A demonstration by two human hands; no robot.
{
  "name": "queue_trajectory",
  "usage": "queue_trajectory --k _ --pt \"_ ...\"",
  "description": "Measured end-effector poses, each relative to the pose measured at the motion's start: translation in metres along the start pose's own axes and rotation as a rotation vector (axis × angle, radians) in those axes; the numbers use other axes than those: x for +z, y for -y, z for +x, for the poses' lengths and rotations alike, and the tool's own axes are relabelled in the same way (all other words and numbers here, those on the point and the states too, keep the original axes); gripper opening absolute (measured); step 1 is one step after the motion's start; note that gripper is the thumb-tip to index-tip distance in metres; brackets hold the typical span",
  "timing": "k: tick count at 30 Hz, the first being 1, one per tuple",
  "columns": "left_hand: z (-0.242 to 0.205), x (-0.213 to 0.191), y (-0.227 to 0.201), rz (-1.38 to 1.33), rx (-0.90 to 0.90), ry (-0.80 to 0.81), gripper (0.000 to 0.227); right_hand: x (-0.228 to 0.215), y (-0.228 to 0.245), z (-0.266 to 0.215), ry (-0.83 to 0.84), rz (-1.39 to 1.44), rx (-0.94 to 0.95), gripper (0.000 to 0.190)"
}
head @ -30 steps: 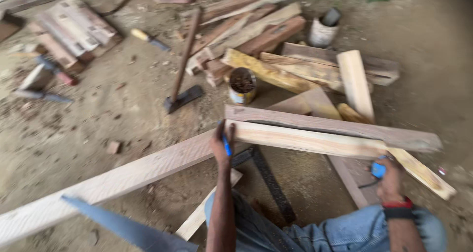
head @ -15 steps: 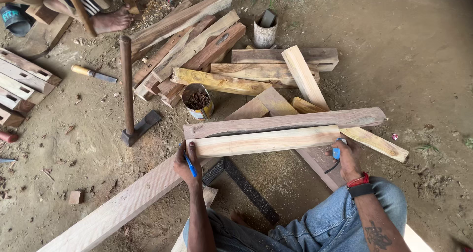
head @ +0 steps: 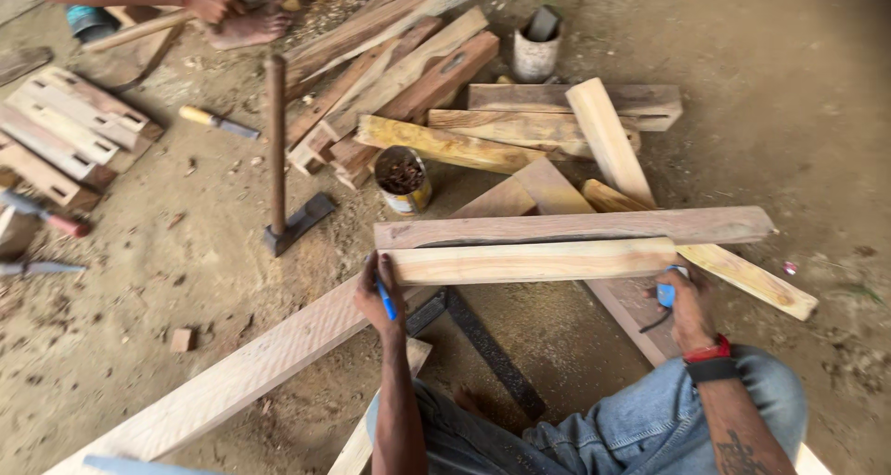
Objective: The person sits on the ground and uses a tape measure and a square ruler to measure and mark lines on wooden planks with a blue pen. The person aligns the tools on the wood and draws straight lines to indicate cut points.
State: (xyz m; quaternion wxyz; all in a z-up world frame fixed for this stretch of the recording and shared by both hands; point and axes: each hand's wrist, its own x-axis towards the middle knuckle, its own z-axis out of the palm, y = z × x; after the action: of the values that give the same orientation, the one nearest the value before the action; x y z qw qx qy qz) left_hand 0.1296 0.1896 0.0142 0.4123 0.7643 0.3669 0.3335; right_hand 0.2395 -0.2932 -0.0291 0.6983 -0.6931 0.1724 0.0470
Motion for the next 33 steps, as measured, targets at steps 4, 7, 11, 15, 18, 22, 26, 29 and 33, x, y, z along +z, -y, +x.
queue_trajectory --k 4,7,11,15,18,22,26,29,33 --pt "0.001 0.0 0.002 -0.017 0.089 -0.046 0.041 0.0 -0.005 0.005 -0.011 0.02 -0.012 0.019" --pt "-0.005 0.005 0.005 -0.04 0.005 -0.01 0.043 -0.007 -0.008 0.01 -0.016 0.022 -0.026 0.017" --pt "-0.01 0.003 0.008 -0.057 0.065 0.021 0.051 -0.007 -0.014 0.016 0.0 0.038 -0.018 0.016" --pt "-0.011 0.004 0.006 0.001 -0.124 0.171 0.061 -0.012 -0.012 0.021 0.03 0.038 0.027 0.014" --pt "-0.012 -0.001 0.001 -0.019 -0.074 0.178 0.061 -0.009 -0.009 0.023 0.038 0.072 0.09 0.015" --pt "-0.012 -0.009 -0.003 -0.011 0.027 0.141 0.06 -0.005 -0.003 0.021 0.033 0.057 0.03 0.015" --pt "-0.01 -0.014 0.006 -0.082 -0.003 0.206 0.057 -0.003 -0.002 0.012 -0.034 -0.055 -0.051 0.024" --pt "-0.009 -0.012 0.012 -0.115 0.079 0.168 0.055 -0.002 0.001 0.008 -0.085 0.002 -0.245 0.033" --pt "-0.017 -0.013 0.017 -0.059 -0.036 0.1 0.051 -0.003 -0.004 0.002 -0.183 -0.141 -0.636 0.018"
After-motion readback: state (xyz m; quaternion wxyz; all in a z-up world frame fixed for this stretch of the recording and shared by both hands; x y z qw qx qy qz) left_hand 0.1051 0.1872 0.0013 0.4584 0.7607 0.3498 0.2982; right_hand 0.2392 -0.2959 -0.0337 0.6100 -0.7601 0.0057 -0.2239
